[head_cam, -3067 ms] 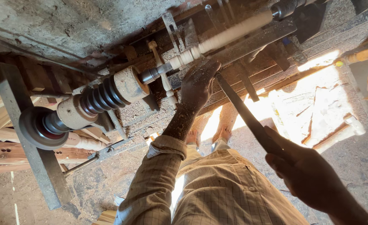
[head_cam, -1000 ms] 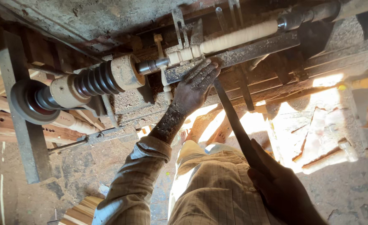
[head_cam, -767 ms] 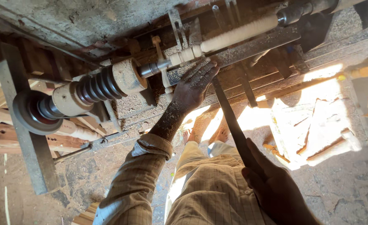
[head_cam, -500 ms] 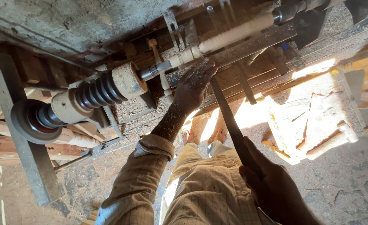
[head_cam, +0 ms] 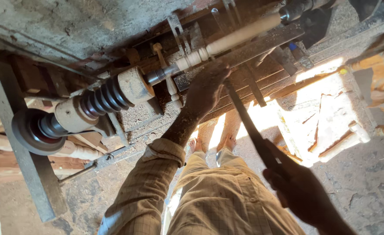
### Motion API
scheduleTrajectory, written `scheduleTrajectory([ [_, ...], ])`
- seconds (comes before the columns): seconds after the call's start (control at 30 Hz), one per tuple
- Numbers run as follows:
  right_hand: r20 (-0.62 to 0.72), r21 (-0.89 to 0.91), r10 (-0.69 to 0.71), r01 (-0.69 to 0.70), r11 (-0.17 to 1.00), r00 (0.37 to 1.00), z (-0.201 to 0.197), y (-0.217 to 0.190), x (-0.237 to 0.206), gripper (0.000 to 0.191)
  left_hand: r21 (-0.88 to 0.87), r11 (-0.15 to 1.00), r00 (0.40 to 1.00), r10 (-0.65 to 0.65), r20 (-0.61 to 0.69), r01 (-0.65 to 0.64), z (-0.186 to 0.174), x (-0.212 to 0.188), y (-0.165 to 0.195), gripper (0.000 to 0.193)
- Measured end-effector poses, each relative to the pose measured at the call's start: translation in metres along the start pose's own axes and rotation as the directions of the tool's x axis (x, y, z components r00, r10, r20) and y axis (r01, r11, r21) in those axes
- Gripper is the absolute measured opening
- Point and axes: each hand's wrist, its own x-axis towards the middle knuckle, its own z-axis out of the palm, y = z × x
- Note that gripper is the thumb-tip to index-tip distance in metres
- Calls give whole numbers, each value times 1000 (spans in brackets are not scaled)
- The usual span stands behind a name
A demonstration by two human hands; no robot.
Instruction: The person shapes a rotating wooden blank on a lathe using a chisel, carving decorative grooves and contours along the length of the piece. Wood shavings accumulate on the floor as the work progresses.
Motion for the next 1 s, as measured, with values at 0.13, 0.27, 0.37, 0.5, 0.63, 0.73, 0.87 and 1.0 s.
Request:
scheduleTrajectory([
  [0.13, 26, 6, -113, 113, 994, 993, -49, 22, 29, 77, -35, 999, 1000, -22, -3, 21, 8, 6, -1, 34],
  [0.27, 41, -99, -77, 81, 992, 996, -75, 22, 42, 73, -21, 999, 997, -44, -65, 43, 11, 10, -2, 31],
  [0.37, 33, -147, -41, 45, 988, 999, -83, 13, 40, 69, 4, 999, 995, -42, -85, 43, 13, 11, -1, 29],
  [0.5, 28, -169, -12, 17, 986, 1000, -94, 0, 38, 67, 30, 997, 994, -67, -88, 70, 16, 8, -1, 27],
  [0.63, 57, -290, -116, 128, 949, 992, -109, -4, 44, 67, 70, 994, 989, -75, -126, 84, 22, 9, -2, 24],
  [0.73, 107, -200, -190, 209, 957, 976, -116, -1, 49, 68, 121, 988, 989, -82, -121, 97, 24, 9, -3, 26],
  [0.87, 99, -266, -64, 89, 960, 993, -109, 5, 52, 70, 192, 979, 997, -63, -44, 71, 23, 6, -6, 29],
  [1.0, 88, -116, -116, 126, 985, 989, -90, 8, 44, 71, 187, 980, 998, -61, -26, 65, 22, 0, -8, 30],
])
